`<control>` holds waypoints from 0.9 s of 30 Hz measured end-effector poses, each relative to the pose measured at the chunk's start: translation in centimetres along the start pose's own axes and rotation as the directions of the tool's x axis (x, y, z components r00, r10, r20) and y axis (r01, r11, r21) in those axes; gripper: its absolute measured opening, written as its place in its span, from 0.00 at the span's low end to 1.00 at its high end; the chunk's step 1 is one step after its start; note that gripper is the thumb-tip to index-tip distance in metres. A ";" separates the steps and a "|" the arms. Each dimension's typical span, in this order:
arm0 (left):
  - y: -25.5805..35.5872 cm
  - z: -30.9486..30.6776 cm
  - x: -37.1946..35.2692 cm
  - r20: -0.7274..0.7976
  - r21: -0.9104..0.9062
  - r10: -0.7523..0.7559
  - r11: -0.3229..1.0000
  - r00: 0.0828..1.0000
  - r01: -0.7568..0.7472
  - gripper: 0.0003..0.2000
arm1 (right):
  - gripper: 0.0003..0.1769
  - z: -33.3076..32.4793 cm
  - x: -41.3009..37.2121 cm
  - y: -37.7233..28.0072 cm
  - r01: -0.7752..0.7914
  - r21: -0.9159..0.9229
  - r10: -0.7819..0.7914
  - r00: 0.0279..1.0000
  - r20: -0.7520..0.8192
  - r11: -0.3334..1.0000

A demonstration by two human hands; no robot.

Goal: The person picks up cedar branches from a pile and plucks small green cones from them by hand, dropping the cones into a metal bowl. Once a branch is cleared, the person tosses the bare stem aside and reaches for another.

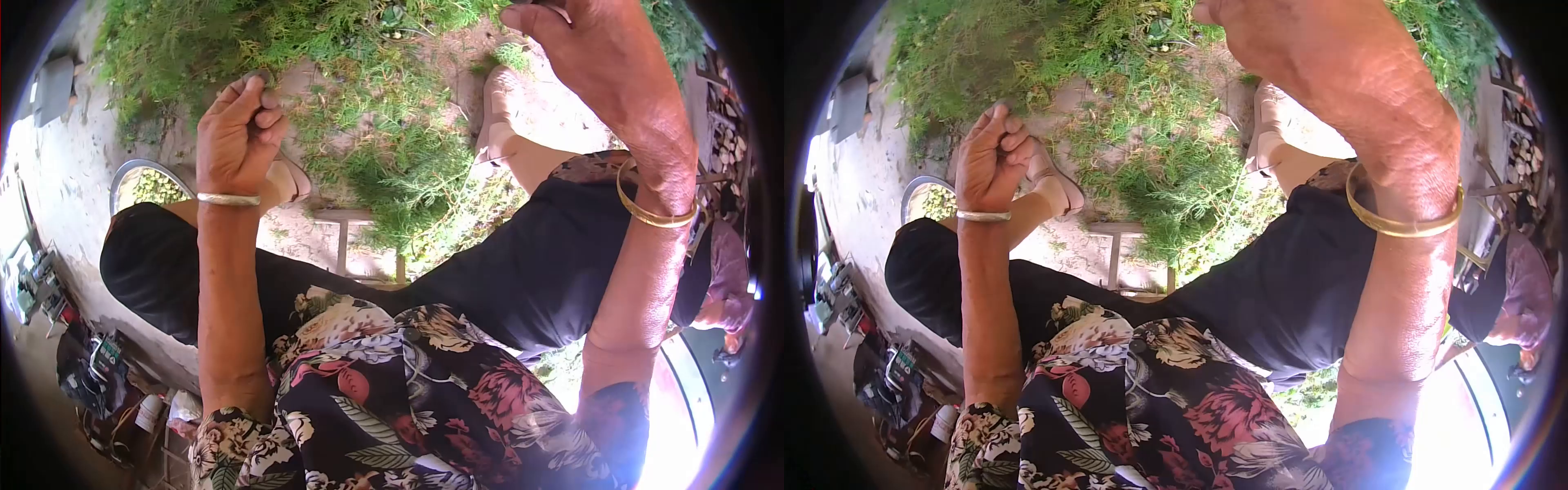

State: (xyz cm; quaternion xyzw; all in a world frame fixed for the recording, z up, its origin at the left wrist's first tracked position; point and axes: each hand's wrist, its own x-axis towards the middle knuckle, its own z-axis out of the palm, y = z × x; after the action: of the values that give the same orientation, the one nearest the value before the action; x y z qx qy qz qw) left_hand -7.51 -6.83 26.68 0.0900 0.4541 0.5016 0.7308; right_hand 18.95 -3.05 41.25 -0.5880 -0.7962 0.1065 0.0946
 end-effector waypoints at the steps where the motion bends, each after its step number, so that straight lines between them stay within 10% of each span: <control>1: -0.5 0.3 0.3 0.000 0.000 -0.004 1.000 1.000 0.004 0.02 | 0.08 -0.9 0.8 -0.1 -0.188 -0.001 0.186 0.969 0.163 0.982; 3: -1.4 1.0 1.6 -0.149 0.227 0.063 0.974 0.987 -0.028 0.02 | 0.08 -1.0 1.3 0.7 -0.361 -0.020 0.351 0.888 0.296 0.932; 5: -2.7 0.5 3.2 -0.208 0.232 0.072 0.972 0.975 -0.022 0.04 | 0.09 0.7 -0.4 3.5 0.039 0.092 -0.045 0.996 0.073 0.995; 12: -7.6 -3.0 10.5 -0.292 0.140 -0.226 0.951 0.929 0.275 0.12 | 0.12 0.7 -1.0 3.5 -0.106 0.089 0.091 0.983 0.158 0.990; 14: -9.8 -4.8 14.0 -0.253 0.716 -0.154 0.635 0.955 0.291 0.14 | 0.13 0.7 -1.2 3.3 -0.110 0.095 0.093 0.981 0.167 0.989; 15: -10.0 -5.3 15.0 -0.249 0.719 -0.149 0.634 0.957 0.285 0.14 | 0.13 0.6 -1.2 3.1 -0.109 0.096 0.093 0.983 0.161 0.989; 17: -10.6 -6.2 17.1 0.224 0.969 0.299 -0.171 0.928 -0.179 0.17 | 0.13 0.3 -1.0 2.7 -0.126 0.130 0.097 0.973 0.211 0.984; 21: -6.1 -1.1 20.8 0.056 0.957 0.255 -0.288 0.965 0.020 0.29 | 0.18 0.3 -0.5 2.3 -0.116 0.062 0.094 0.954 0.286 0.991; 27: -9.3 -3.0 25.0 0.087 0.867 0.007 -0.493 0.996 -0.072 0.26 | 0.23 0.7 0.1 1.9 -0.164 0.055 0.136 0.932 0.336 0.985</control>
State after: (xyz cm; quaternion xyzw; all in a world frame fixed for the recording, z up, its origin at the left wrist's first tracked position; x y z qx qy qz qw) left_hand -1.55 8.11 5.16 0.7034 0.6440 -0.1126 0.2789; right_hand 20.46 -2.47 40.02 -0.6164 -0.7486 0.2430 -0.0249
